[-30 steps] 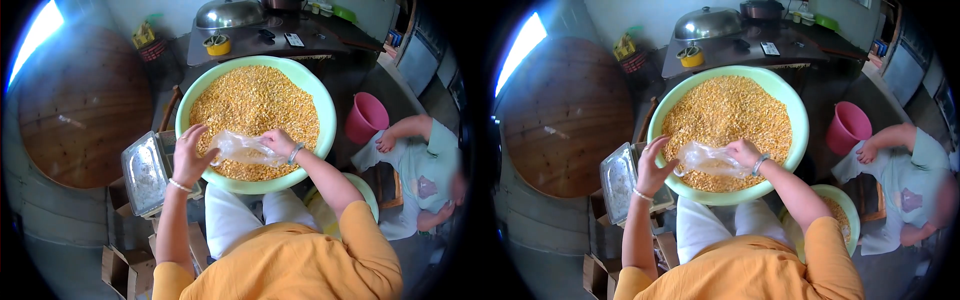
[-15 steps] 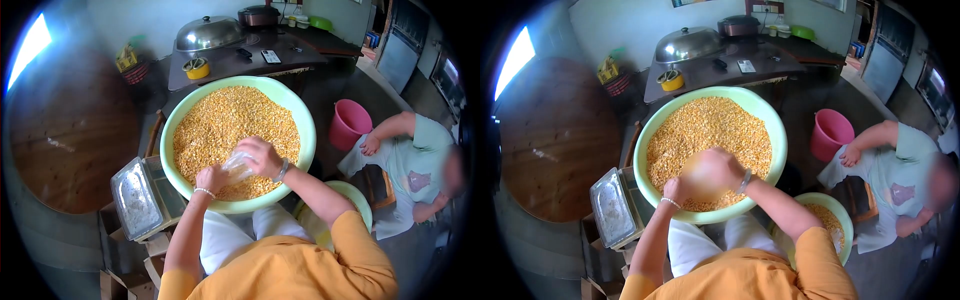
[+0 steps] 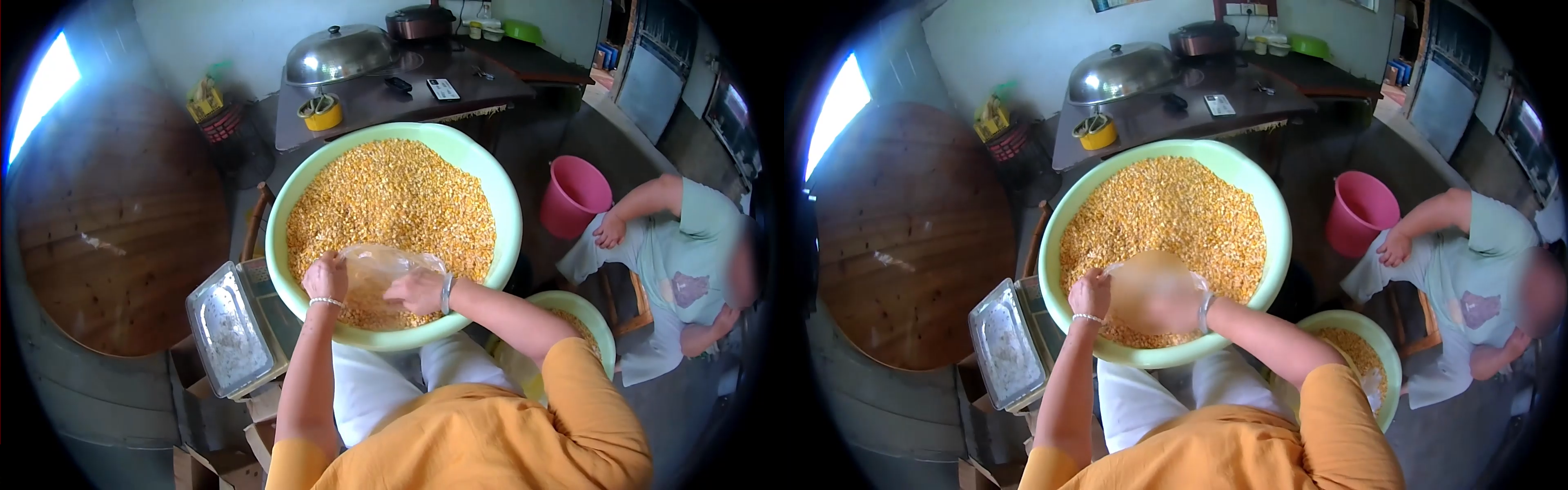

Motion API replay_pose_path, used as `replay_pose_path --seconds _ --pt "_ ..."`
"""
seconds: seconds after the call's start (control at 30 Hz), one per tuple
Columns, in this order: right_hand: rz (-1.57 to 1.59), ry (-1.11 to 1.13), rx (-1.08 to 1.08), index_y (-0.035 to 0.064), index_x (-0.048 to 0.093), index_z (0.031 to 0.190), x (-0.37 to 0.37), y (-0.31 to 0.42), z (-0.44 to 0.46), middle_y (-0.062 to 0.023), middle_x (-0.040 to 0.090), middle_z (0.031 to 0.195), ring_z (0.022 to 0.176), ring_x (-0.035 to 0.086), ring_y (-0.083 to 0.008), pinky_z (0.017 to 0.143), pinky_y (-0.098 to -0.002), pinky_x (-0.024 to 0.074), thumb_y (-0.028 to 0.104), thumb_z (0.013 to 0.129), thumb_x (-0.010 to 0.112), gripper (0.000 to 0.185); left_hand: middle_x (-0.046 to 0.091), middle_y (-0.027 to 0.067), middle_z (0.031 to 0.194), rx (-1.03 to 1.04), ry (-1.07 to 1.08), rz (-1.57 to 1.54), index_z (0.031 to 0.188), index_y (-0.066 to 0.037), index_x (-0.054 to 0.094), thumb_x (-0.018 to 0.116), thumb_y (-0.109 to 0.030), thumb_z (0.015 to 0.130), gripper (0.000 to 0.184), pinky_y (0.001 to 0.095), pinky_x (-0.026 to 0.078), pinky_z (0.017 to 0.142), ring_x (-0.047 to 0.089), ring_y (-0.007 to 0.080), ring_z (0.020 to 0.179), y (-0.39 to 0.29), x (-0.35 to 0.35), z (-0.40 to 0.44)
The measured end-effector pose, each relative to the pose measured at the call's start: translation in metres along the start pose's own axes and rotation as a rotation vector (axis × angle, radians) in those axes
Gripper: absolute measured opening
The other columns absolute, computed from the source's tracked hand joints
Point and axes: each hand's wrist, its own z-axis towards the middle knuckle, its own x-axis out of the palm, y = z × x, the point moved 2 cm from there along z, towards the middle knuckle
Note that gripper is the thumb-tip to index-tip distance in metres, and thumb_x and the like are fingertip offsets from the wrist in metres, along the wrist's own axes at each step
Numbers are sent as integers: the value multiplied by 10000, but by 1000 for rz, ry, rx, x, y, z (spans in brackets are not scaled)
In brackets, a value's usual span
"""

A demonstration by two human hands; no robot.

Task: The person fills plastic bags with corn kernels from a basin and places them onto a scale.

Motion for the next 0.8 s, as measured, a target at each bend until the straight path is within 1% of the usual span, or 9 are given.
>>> replay_pose_path --seconds 0.13,0.27,0.3,0.4,0.43,0.5,0.57,0.67,0.8 --pt "-207 -225 -72 88 609 999 -15 11 8 -100 602 900 710 614 -283 644 -373 508 319 756 649 338 632 121 831 468 -369 70 988 -74 595 659 -163 733 277 419 467 748 598 313 779 -44 -45 -14" --pt "43 -127 118 69 574 1061 -49 33 22 -133 609 840 731 612 -289 654 -371 504 338 761 644 409 613 117 959 557 270 -4 916 -77 630 609 -120 741 182 386 433 850 551 288 965 -51 -27 -34" --pt "79 -38 216 62 566 1079 -48 32 22 -143 614 851 748 612 -298 677 -380 500 293 773 628 389 620 107 994 694 202 -27 904 -75 632 585 -143 773 155 409 417 873 553 284 985 -38 -3 -34" --pt "112 176 529 42 540 1131 2 -11 11 -172 615 944 841 607 -312 764 -389 487 144 794 563 352 633 113 1036 685 152 221 994 -89 632 489 -319 870 298 479 273 999 556 276 1038 -20 15 -43" --pt "-85 -233 42 40 506 1195 5 -15 9 -192 573 1093 1001 560 -318 886 -374 441 -1 757 504 439 641 121 1014 626 316 262 1050 -94 607 476 -346 874 335 478 257 1008 568 274 1023 -22 11 -45" --pt "64 21 368 43 500 1205 11 -38 13 -194 539 1160 1072 519 -320 935 -362 414 -29 743 506 468 656 137 970 496 619 348 1162 -104 557 452 -401 881 422 475 225 1028 592 269 993 -33 -4 -39" --pt "121 118 630 43 498 1205 0 -46 21 -182 523 1205 1131 487 -318 983 -358 385 -62 721 516 496 659 156 940 431 616 319 1233 -107 491 450 -392 884 452 474 238 1019 609 270 958 -23 -1 -36" --pt "191 50 575 37 497 1201 0 -52 20 -175 517 1215 1149 481 -307 992 -357 377 -72 712 510 501 652 175 951 340 528 188 1278 -108 440 450 -398 879 493 454 363 927 607 304 954 -12 10 -21" --pt "-210 32 323 103 484 1239 25 -68 9 -31 480 1312 1193 459 -152 935 -337 415 348 813 565 498 598 146 1126 152 682 327 1266 -73 441 555 -481 775 648 410 462 844 581 296 1025 -19 6 -12"
